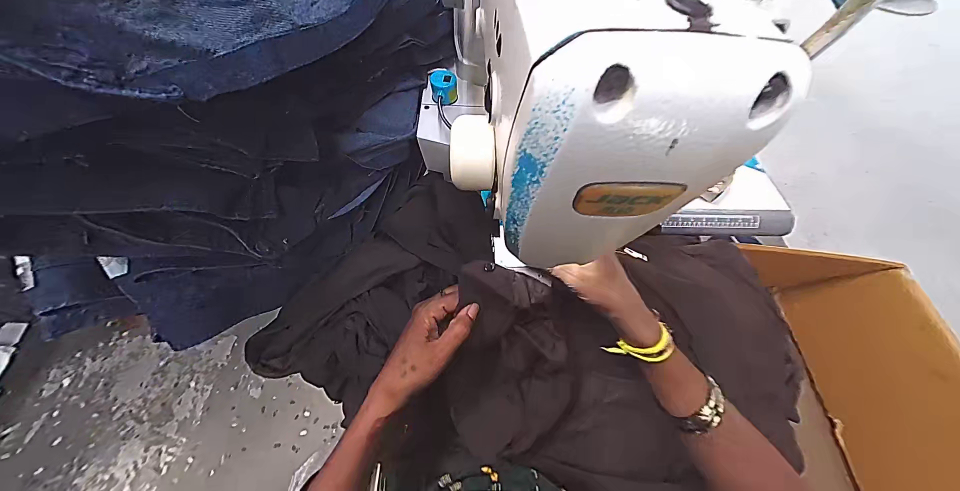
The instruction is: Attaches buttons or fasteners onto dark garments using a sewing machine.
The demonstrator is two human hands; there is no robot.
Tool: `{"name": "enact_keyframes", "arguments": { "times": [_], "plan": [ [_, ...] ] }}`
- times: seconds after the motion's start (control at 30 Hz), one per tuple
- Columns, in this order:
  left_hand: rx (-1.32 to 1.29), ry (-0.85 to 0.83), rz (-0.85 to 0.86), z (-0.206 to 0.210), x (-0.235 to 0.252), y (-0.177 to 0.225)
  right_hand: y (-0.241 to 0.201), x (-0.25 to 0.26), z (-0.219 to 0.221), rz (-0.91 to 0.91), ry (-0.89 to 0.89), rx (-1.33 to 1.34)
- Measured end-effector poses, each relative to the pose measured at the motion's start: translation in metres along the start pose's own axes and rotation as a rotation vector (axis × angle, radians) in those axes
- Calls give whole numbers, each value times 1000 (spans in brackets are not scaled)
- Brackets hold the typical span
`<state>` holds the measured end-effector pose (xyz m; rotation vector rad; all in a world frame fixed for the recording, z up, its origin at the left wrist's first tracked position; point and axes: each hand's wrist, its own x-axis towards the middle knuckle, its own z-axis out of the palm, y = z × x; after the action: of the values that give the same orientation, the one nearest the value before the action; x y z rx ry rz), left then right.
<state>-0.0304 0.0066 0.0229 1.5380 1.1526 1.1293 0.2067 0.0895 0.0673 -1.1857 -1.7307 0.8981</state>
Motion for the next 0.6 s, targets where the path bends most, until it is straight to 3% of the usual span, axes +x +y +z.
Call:
{"name": "enact_keyframes", "arguments": {
  "times": [0.13,0.33,0.47,0.6],
  "plan": [
    [13,-99,72,-5,-13,-8,3,4,20,-33,68,109],
    [-23,-240,98,-2,-5,-9,-3,2,26,92,128,12],
    [-9,-237,82,0,-3,-6,-7,3,29,78,139,-49],
    [-19,-207,67,-3,-10,-9,5,6,20,17,37,119]
  ]
}}
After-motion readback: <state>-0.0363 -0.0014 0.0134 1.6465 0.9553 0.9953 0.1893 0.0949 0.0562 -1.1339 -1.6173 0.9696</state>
